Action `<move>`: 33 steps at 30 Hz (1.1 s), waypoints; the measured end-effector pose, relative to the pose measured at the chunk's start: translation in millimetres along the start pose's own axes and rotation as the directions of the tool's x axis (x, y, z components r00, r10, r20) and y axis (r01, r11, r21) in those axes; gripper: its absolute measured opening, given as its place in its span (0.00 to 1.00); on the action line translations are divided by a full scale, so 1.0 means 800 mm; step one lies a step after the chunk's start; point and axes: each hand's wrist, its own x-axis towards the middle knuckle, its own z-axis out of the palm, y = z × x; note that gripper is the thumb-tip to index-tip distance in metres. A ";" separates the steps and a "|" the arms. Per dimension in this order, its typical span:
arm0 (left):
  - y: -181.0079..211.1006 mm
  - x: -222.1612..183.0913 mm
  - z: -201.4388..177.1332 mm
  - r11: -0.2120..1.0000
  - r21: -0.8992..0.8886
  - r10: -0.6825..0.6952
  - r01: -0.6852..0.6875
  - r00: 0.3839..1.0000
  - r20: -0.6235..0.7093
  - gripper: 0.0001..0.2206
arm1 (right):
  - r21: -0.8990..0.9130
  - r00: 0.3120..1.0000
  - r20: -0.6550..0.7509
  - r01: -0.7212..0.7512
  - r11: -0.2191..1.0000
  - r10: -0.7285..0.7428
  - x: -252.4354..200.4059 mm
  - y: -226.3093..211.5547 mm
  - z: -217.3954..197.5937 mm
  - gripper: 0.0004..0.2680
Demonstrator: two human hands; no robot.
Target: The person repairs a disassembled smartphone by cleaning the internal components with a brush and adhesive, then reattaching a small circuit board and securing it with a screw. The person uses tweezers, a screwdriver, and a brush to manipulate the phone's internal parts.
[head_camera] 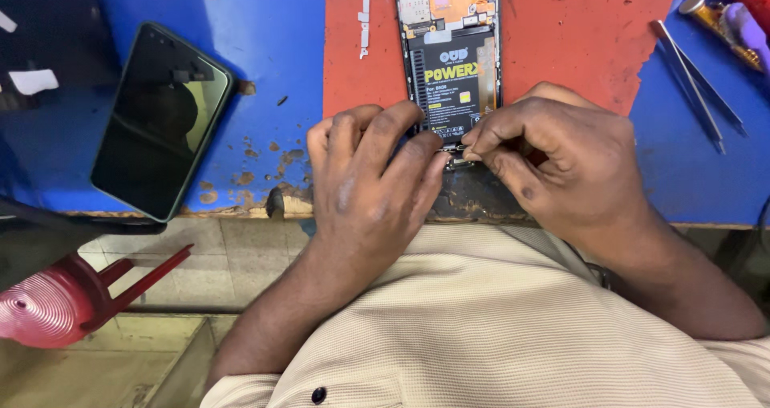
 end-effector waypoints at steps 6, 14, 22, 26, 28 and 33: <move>0.001 0.001 0.003 1.000 0.008 -0.016 0.016 1.000 0.016 0.11 | 0.073 1.000 -0.004 0.009 0.997 -0.009 -0.001 0.004 0.001 0.06; 0.001 0.002 0.005 1.000 0.016 -0.020 0.020 1.000 0.014 0.11 | 0.134 0.996 0.015 -0.084 0.987 0.083 -0.004 0.009 0.001 0.05; 0.003 0.002 0.006 0.999 0.021 -0.030 0.029 0.999 0.028 0.11 | 0.179 0.995 0.006 -0.102 0.978 0.103 -0.004 0.011 0.002 0.05; 0.004 0.003 0.007 0.999 0.012 -0.037 0.037 0.999 0.039 0.11 | 0.150 0.991 0.012 -0.133 0.980 0.133 -0.004 0.012 0.001 0.05; 0.004 0.003 0.007 0.999 0.011 -0.039 0.039 0.998 0.046 0.11 | 0.138 0.990 0.011 -0.138 0.981 0.138 -0.004 0.012 0.000 0.05; 0.004 0.004 0.010 1.000 0.017 -0.027 0.026 0.998 0.055 0.11 | 0.131 0.989 0.006 -0.146 0.981 0.147 -0.002 0.012 0.000 0.05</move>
